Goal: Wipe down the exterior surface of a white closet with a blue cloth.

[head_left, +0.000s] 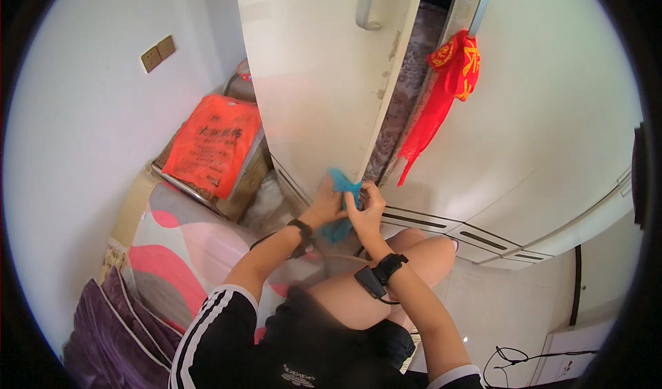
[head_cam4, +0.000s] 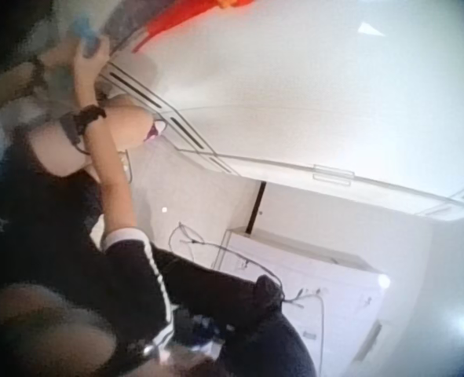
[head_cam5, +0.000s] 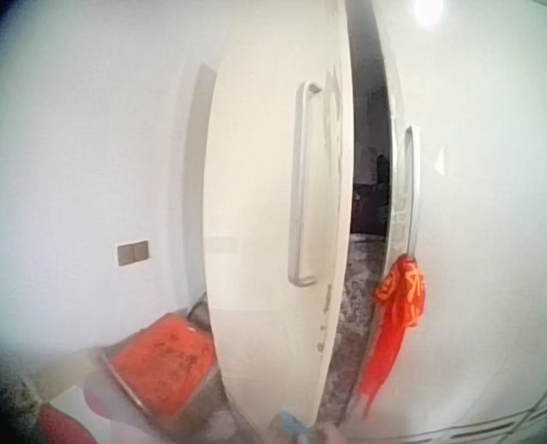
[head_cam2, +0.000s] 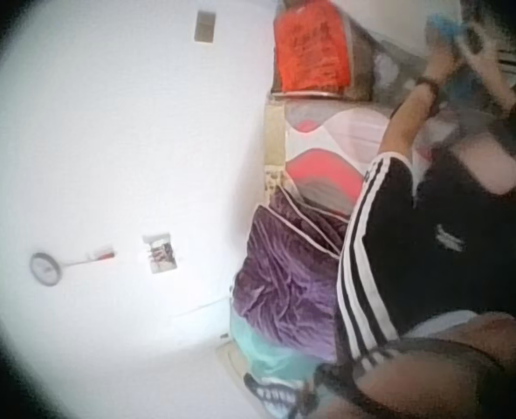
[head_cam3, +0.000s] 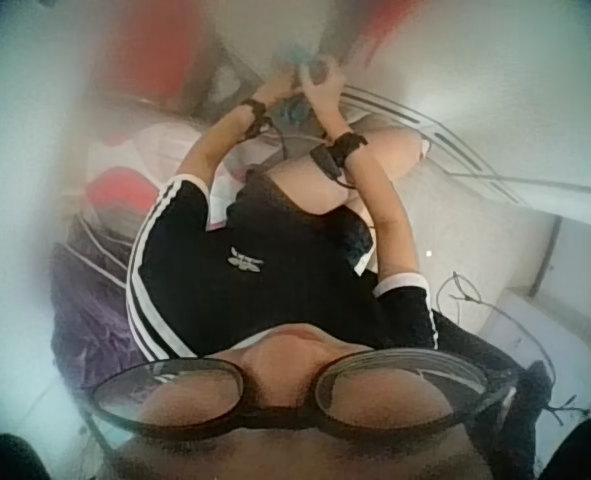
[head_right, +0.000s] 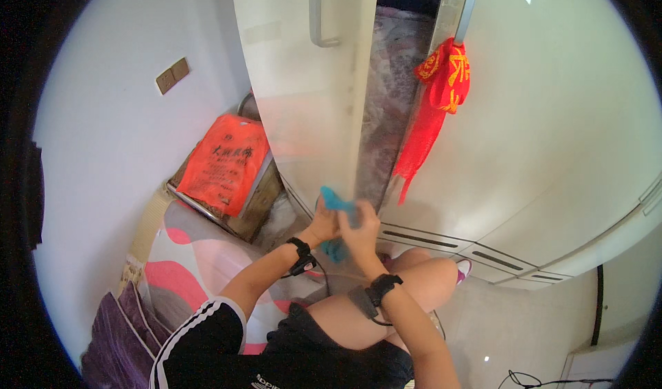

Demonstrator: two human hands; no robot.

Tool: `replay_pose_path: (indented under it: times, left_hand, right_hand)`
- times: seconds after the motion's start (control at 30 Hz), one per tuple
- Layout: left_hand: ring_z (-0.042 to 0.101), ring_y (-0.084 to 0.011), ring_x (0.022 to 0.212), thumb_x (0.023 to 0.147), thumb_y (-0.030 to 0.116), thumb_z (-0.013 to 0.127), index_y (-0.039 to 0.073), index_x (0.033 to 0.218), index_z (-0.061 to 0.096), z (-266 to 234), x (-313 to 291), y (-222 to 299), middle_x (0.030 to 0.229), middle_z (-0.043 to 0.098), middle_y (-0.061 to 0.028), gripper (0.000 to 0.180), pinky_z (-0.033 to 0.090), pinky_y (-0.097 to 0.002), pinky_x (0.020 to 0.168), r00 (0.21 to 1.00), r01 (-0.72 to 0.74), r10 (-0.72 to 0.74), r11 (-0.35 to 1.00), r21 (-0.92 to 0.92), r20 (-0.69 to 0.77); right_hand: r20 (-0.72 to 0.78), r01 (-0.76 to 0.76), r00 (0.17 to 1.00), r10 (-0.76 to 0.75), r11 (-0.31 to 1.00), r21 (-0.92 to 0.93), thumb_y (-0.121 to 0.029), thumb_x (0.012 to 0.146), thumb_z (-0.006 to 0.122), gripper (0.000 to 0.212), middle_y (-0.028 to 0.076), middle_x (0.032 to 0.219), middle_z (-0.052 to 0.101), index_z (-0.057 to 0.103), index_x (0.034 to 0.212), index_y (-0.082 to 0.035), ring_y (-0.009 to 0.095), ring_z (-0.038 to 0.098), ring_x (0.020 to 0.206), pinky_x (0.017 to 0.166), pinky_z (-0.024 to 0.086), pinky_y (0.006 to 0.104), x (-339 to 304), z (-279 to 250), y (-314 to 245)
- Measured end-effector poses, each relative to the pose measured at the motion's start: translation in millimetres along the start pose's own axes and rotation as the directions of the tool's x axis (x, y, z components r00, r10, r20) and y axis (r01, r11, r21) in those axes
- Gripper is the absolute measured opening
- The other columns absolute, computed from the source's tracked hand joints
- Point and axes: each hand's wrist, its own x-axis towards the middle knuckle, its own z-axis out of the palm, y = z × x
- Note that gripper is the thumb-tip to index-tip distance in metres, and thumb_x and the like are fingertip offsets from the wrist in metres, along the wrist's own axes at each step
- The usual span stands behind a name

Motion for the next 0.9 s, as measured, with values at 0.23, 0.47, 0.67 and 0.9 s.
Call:
replay_pose_path:
  times: [0.23, 0.47, 0.67, 0.9]
  left_hand:
    - [0.033, -0.0441, 0.118, 0.065, 0.044, 0.069, 0.008, 0.127, 0.041, -15, -1, 12, 0.127, 0.038, -0.0228, 0.078, 0.020, -0.0551, 0.101, 0.995, 0.036, -0.028, 0.996, 0.081, -0.101]
    - [0.034, -0.0404, 0.118, 0.065, 0.040, 0.069, 0.006, 0.118, 0.048, -28, 10, 21, 0.122, 0.044, -0.0186, 0.066, 0.017, -0.0550, 0.102, 0.997, -0.025, 0.028, 0.999, 0.032, -0.075]
    - [0.034, -0.0429, 0.119, 0.068, 0.040, 0.067, 0.002, 0.115, 0.047, -31, 22, 23, 0.122, 0.043, -0.0194, 0.064, 0.012, -0.0601, 0.104, 0.983, -0.091, 0.126, 0.966, 0.242, -0.132]
    - [0.020, -0.0610, 0.121, 0.072, 0.038, 0.068, -0.007, 0.123, 0.030, -38, 44, 18, 0.133, 0.018, -0.0376, 0.078, 0.025, -0.0666, 0.096, 0.957, -0.013, 0.063, 0.984, 0.175, -0.283]
  right_hand:
    - [-0.034, -0.014, 0.999, 0.013, 1.000, -0.018, -0.011, 0.069, 0.069, 0.025, 0.014, 0.077, 0.057, 0.055, 0.086, 0.001, 0.025, 0.058, 0.071, 0.067, 0.047, 0.0332, -1, 5, -4]
    - [-0.055, -0.018, 0.998, 0.017, 0.999, -0.030, -0.006, 0.070, 0.067, 0.020, 0.010, 0.078, 0.056, 0.056, 0.083, 0.002, 0.017, 0.056, 0.071, 0.066, 0.046, 0.0269, -1, 0, -17]
    - [-0.133, -0.005, 0.991, 0.011, 0.999, 0.046, 0.000, 0.069, 0.067, 0.019, 0.005, 0.079, 0.056, 0.057, 0.085, 0.004, 0.010, 0.052, 0.071, 0.064, 0.044, 0.0221, 5, 0, -29]
    - [-0.155, -0.010, 0.987, 0.041, 0.981, 0.191, -0.001, 0.072, 0.070, 0.022, 0.009, 0.088, 0.060, 0.060, 0.091, 0.004, 0.015, 0.059, 0.083, 0.074, 0.048, 0.0263, 32, -4, -66]
